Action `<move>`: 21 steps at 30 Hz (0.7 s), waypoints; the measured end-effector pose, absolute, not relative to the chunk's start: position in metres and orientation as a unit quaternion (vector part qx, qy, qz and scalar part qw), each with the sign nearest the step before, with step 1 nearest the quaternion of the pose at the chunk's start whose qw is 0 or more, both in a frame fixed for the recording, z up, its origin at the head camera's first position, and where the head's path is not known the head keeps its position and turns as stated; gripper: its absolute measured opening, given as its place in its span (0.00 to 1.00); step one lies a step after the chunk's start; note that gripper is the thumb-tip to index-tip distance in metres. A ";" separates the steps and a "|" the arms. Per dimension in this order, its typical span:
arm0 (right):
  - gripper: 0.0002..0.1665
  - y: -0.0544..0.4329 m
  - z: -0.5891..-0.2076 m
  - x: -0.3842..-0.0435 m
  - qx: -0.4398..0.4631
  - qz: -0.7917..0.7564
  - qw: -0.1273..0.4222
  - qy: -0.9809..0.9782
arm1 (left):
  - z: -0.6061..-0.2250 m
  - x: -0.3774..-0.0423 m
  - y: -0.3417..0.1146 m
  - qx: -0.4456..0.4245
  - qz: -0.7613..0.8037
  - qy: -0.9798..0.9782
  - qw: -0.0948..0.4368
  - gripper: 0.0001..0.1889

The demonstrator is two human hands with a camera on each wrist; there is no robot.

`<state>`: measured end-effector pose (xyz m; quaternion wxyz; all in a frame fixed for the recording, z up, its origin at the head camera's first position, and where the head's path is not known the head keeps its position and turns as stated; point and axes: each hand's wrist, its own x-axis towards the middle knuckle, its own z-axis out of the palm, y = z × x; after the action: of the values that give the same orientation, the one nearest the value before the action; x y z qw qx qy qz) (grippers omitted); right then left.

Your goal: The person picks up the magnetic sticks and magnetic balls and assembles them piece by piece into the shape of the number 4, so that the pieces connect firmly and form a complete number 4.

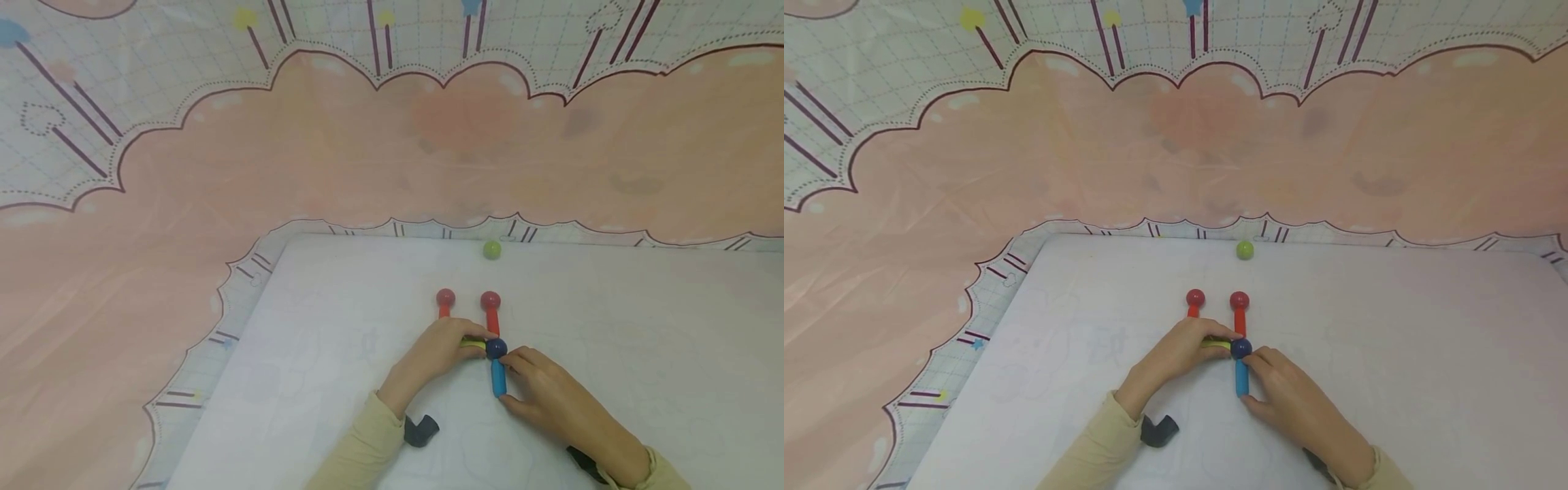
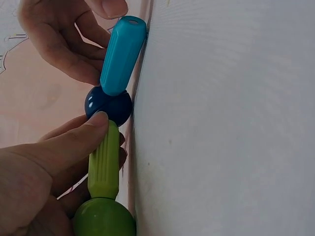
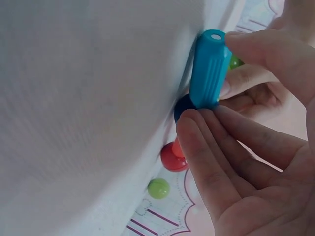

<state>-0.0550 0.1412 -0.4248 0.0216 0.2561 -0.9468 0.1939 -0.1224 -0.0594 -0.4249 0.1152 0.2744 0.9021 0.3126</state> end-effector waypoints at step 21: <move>0.32 0.151 -0.408 -0.077 0.250 0.201 0.045 -0.946 | -0.428 -0.124 -0.060 0.271 0.315 0.903 0.110 0.17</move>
<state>-0.0767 0.1514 -0.4083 0.0447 0.2500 -0.9461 0.2011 -0.1236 -0.0602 -0.4285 0.1101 0.2714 0.9027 0.3153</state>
